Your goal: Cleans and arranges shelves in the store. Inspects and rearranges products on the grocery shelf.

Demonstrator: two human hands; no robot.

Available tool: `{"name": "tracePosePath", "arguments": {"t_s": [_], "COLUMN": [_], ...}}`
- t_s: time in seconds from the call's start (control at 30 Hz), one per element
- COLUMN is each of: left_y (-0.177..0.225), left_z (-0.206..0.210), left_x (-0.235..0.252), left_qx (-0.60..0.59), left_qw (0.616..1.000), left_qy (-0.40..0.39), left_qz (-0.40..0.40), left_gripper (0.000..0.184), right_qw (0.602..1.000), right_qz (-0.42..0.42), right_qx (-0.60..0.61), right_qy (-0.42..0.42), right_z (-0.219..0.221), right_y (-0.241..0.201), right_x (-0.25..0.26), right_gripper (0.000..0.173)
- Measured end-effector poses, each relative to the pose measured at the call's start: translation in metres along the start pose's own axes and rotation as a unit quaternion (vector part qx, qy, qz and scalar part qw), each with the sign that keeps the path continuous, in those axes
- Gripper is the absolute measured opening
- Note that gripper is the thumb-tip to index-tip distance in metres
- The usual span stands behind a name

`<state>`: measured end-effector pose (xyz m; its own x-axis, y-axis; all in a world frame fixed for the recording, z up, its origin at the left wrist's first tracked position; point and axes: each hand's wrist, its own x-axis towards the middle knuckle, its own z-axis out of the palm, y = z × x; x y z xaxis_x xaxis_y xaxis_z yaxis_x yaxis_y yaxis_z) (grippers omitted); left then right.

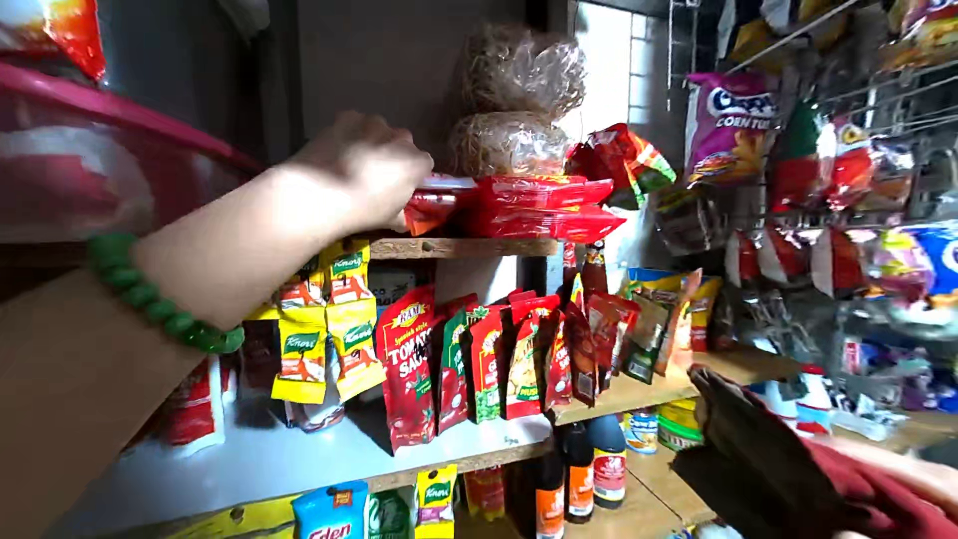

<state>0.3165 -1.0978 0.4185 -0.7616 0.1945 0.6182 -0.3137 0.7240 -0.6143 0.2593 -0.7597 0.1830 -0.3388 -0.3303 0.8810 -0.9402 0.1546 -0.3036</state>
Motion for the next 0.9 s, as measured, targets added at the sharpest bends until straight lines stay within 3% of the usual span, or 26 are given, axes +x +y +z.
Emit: {"name": "tracePosePath", "arguments": {"t_s": [0.1, 0.23, 0.37, 0.43, 0.5, 0.53, 0.63, 0.8, 0.9], "left_y": [-0.002, -0.008, -0.036, -0.045, -0.048, -0.049, -0.048, -0.051, -0.046], "left_z": [-0.001, 0.001, 0.009, 0.014, 0.022, 0.026, 0.038, 0.041, 0.040], "left_x": [0.002, 0.010, 0.004, 0.001, -0.003, -0.006, -0.012, -0.013, -0.015], "left_qx": [-0.007, -0.087, -0.257, -0.301, -0.334, -0.349, -0.365, -0.360, -0.317], "left_qw": [0.999, 0.994, 0.941, 0.908, 0.885, 0.876, 0.858, 0.853, 0.878], "left_qy": [-0.024, -0.039, 0.064, 0.110, 0.141, 0.155, 0.213, 0.234, 0.225], "left_qz": [-0.023, -0.044, -0.213, -0.270, -0.292, -0.295, -0.294, -0.296, -0.281], "left_gripper": [0.037, 0.024, 0.031, 0.037, 0.041, 0.042, 0.041, 0.042, 0.041], "right_qw": [0.999, 0.992, 0.962, 0.946, 0.956, 0.960, 0.915, 0.863, 0.829], "right_qz": [-0.038, -0.089, -0.174, -0.223, -0.189, -0.127, -0.011, 0.038, 0.059], "right_qx": [-0.017, -0.083, -0.195, -0.222, -0.224, -0.231, -0.265, -0.340, -0.399], "right_qy": [-0.035, -0.027, 0.083, 0.084, -0.010, -0.096, -0.305, -0.373, -0.387], "right_z": [-0.010, -0.001, 0.051, 0.085, 0.119, 0.134, 0.170, 0.211, 0.225], "right_y": [-0.006, -0.035, -0.081, -0.100, -0.110, -0.114, -0.115, -0.085, -0.077], "right_x": [0.019, 0.065, 0.136, 0.178, 0.221, 0.242, 0.296, 0.340, 0.351], "right_gripper": [0.043, 0.043, 0.035, 0.033, 0.028, 0.028, 0.035, 0.045, 0.043]}}
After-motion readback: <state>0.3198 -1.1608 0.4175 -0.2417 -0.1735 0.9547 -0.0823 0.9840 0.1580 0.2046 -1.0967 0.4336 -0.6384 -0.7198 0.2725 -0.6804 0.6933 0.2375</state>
